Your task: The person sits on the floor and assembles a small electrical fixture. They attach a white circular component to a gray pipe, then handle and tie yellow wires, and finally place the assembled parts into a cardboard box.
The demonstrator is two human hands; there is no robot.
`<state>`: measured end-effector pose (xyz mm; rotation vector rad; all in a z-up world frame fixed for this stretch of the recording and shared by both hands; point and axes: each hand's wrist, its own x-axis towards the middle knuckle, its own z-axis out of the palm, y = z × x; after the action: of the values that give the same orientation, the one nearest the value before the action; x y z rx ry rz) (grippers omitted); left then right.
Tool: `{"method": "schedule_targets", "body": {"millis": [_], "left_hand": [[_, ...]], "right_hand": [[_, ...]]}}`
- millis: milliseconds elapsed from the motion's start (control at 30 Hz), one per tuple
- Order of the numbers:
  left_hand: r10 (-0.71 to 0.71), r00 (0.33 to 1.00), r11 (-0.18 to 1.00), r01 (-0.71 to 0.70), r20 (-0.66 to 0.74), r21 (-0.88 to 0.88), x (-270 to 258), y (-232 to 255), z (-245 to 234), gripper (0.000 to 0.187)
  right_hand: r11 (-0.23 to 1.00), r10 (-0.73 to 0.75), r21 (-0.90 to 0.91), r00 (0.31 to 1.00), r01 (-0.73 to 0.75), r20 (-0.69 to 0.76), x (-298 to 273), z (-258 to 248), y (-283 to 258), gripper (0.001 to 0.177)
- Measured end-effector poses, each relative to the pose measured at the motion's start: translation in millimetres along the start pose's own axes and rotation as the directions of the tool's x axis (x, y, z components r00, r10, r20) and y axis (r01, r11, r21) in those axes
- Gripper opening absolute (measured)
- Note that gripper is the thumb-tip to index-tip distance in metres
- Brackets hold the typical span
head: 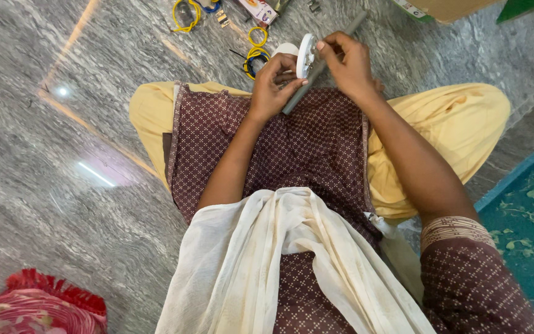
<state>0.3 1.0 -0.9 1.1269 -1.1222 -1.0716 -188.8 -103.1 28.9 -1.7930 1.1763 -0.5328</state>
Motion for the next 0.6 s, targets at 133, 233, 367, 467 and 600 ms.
{"method": "schedule_targets", "body": {"millis": [133, 233, 367, 467, 600], "left_hand": [[-0.002, 1.0, 1.0, 0.002, 0.004, 0.017, 0, 1, 1, 0.032], [0.013, 1.0, 0.999, -0.013, 0.001, 0.036, 0, 1, 1, 0.031], [0.019, 1.0, 0.999, -0.019, -0.002, 0.027, 0, 1, 0, 0.031], [0.008, 1.0, 0.999, -0.009, 0.002, 0.046, 0, -1, 0, 0.031], [0.013, 1.0, 0.998, -0.013, 0.01, 0.067, 0, -1, 0, 0.031]], "right_hand": [[0.995, -0.101, -0.006, 0.995, 0.101, 0.005, 1, 1, 5, 0.007], [0.975, -0.207, 0.074, 0.978, 0.209, -0.035, 3, 1, 5, 0.016], [0.991, -0.134, 0.026, 0.99, 0.135, -0.032, 3, 0, 6, 0.017], [0.996, -0.082, 0.017, 0.997, 0.083, -0.014, 2, 2, 5, 0.008], [0.978, -0.199, 0.061, 0.979, 0.201, -0.042, -1, -1, -5, 0.013]]}}
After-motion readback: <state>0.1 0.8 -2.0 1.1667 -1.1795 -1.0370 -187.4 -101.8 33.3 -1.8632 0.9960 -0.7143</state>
